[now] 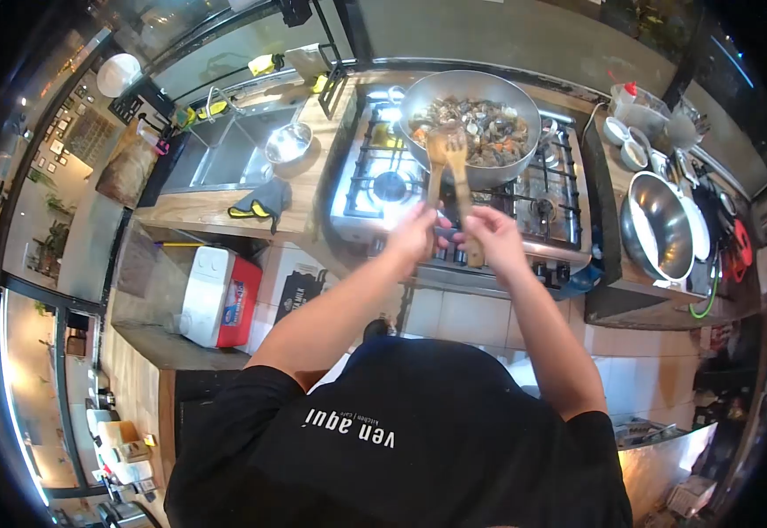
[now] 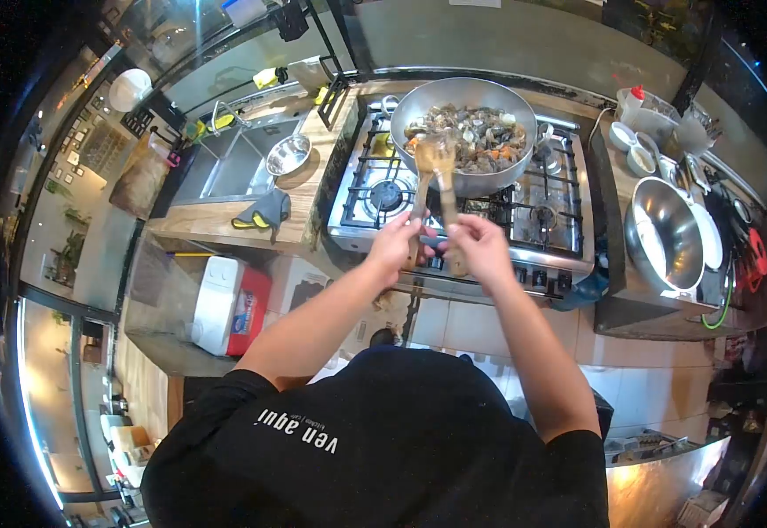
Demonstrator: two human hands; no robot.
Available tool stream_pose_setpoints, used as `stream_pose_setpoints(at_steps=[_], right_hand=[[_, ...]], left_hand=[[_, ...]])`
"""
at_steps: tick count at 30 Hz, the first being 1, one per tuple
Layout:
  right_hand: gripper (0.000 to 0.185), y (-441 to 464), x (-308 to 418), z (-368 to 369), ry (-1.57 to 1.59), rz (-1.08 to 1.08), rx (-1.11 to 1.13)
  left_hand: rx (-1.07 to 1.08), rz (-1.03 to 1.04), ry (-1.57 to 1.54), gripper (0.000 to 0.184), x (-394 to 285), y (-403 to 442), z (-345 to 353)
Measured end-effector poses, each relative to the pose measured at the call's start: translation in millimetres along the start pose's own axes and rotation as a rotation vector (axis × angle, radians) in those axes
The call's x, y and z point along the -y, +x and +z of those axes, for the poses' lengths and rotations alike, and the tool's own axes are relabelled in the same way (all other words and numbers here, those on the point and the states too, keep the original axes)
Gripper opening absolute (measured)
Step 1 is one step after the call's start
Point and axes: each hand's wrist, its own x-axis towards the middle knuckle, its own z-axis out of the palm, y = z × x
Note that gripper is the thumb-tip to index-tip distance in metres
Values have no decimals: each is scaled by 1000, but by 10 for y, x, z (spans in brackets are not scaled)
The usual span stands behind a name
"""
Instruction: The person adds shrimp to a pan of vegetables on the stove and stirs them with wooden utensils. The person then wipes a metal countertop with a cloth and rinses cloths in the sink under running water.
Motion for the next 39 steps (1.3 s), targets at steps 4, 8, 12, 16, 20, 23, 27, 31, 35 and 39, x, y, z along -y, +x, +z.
stream_pose_setpoints(at_steps=[4,8,12,16,20,23,27,31,35,39], right_hand=[[37,-129,-260,598,-448,-189,-80],[27,-193,-221,1198,-484,-36,-12],[32,-220,-246,1751,-657,-146,211],[41,-165,-287,2253,-812,-245,384],[46,-25,-300,2714,-1023,-178,471],[58,49,-359,2960,-997,-316,432],[66,-51,-504,2875,-983,-196,349],[60,-440,-1197,2144,-1082,13,185],[52,-1258,-2065,1234,-1241,347,-25],[46,-2470,-3078,431,-1148,628,-178]], left_hand=[[-26,66,-244,34,370,-191,-177],[214,25,-322,38,149,-437,-875],[110,84,-210,47,173,-465,-1621],[103,205,-117,40,323,-395,-2308],[105,81,-276,40,63,-488,-2627],[37,168,-121,36,-156,-383,-2855],[-61,131,-201,29,-748,-129,-3189],[-107,88,-276,25,-1100,463,-3650],[-54,-64,-353,28,-1197,941,-3990],[4,-65,-358,46,-1190,895,-3993]])
